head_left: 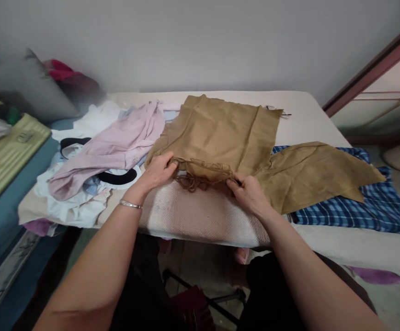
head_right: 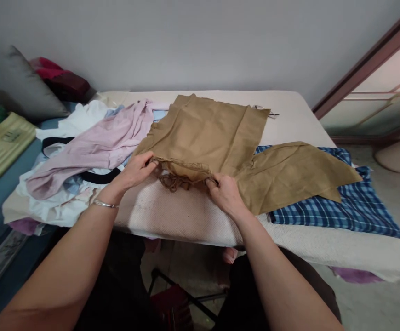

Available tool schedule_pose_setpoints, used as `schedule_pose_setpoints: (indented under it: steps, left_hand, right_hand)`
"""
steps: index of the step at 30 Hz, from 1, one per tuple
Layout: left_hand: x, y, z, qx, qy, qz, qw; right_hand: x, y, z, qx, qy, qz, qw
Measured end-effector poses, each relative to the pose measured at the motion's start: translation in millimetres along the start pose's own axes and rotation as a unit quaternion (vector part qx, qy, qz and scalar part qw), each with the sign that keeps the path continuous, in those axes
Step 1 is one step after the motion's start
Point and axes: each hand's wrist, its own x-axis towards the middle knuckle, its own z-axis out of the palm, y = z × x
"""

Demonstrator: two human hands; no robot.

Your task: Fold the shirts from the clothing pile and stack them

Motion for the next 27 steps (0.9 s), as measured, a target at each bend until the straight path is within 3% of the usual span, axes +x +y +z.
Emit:
schedule_pose_setpoints:
  steps: [6, 10, 14, 23, 27]
  left_hand:
    - [1.7, 4.5, 4.5, -0.188, 0.052, 0.007, 0.981]
    - [3.4, 4.5, 3.5, -0.258, 0.095, 0.017, 0.961]
    - [3.3, 8.2, -2.9, -0.317, 0.102, 0.003, 0.943]
    - [-1.2, -9.9, -28.4, -0.262, -0.013, -0.054, 0.963]
    - [-2.5, -15.6, -36.1, -0.139, -0.075, -0.067, 0.985]
  right_hand:
    - [-1.4, 2.5, -5.7, 0.046, 0.055, -0.017, 0.997]
    - [-2.7, -4.1, -9.4, 0.071, 0.097, -0.054, 0.991]
    - [-4.8, -9.5, -11.4, 0.089, 0.124, -0.08, 0.985]
    - [-10.2, -16.2, -11.8, 0.097, -0.002, -0.094, 0.991]
    - [-9.9, -15.9, -5.1, 0.059, -0.051, -0.116, 0.99]
